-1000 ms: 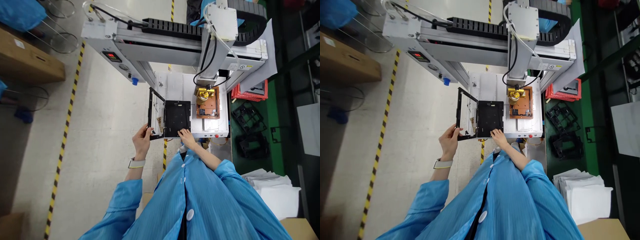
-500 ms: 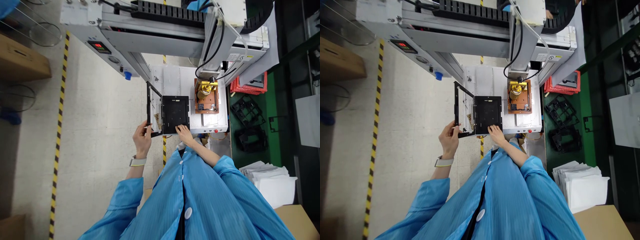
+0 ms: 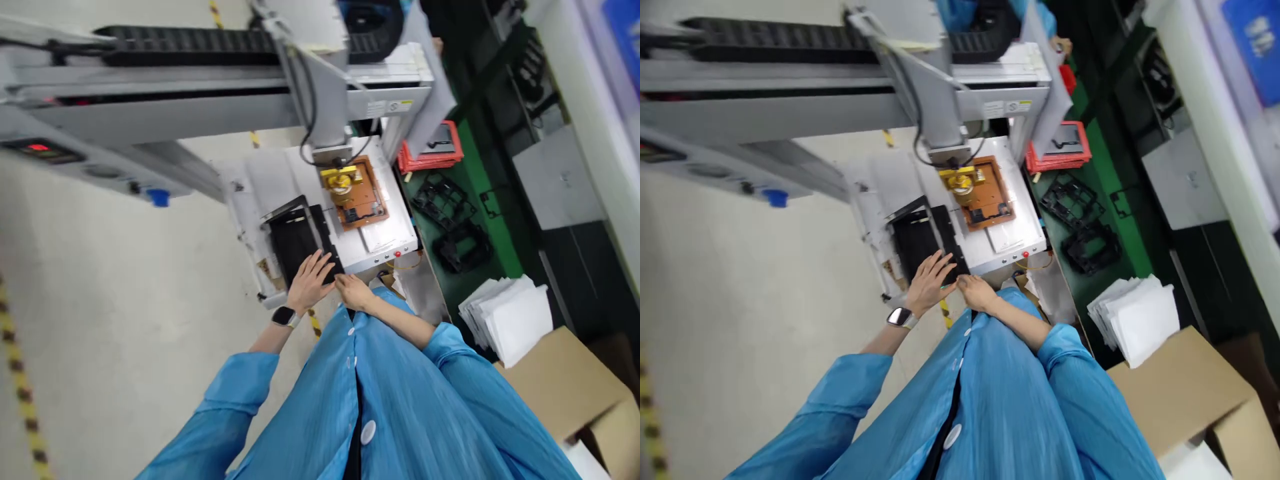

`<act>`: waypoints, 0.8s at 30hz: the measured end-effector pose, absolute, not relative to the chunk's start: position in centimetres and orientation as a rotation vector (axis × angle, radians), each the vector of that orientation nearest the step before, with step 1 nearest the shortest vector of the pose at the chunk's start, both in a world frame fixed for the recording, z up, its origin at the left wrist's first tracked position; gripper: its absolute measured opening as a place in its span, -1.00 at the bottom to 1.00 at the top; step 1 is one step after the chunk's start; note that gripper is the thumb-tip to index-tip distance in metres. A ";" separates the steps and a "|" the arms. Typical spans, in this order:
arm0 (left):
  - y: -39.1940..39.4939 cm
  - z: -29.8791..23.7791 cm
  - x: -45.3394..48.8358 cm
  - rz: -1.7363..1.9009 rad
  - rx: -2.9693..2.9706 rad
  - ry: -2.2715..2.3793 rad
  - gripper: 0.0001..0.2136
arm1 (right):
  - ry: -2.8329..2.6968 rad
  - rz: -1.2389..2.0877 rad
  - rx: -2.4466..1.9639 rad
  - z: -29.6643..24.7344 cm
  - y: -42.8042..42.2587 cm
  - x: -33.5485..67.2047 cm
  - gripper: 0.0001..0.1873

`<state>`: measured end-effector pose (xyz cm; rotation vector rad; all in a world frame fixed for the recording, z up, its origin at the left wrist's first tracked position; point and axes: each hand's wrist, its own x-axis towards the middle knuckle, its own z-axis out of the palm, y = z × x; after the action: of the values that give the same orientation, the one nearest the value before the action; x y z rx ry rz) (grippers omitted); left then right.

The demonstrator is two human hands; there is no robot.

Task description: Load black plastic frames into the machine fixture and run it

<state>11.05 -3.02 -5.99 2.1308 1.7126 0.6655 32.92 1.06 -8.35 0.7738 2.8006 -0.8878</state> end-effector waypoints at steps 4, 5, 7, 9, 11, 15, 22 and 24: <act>-0.3 -8.8 10.8 0.495 2.263 1.491 -0.53 | 2.731 -0.973 1.170 -7.1 0.5 39.6 -0.53; 0.2 -9.6 10.7 0.459 2.277 1.463 -0.51 | 2.682 -0.973 1.338 -7.0 0.1 41.7 -0.55; 1.2 -11.2 10.4 0.372 2.344 1.381 -0.45 | 2.540 -0.968 1.663 -6.8 -0.9 45.9 -0.60; 1.9 -12.4 9.9 0.263 2.424 1.302 -0.39 | 2.394 -0.992 1.904 -6.9 -2.0 49.4 -0.62; 2.3 -13.1 9.5 0.165 2.475 1.257 -0.37 | 2.291 -1.035 2.068 -7.2 -3.1 51.8 -0.61; 2.3 -12.7 9.3 0.041 2.500 1.228 -0.42 | 2.166 -1.127 2.298 -7.1 -4.5 53.9 -0.60; 3.4 -10.1 11.4 -0.144 2.462 1.225 -0.52 | 1.890 -0.560 3.099 -1.2 -5.0 63.2 -0.65; 4.1 -9.4 12.1 -0.157 2.410 1.243 -0.54 | 1.482 -0.108 3.387 1.4 -5.9 69.4 -0.61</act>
<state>12.10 4.11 -9.41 2.4098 1.2426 -0.1571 69.37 -5.88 1.37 3.3872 1.4816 -0.1082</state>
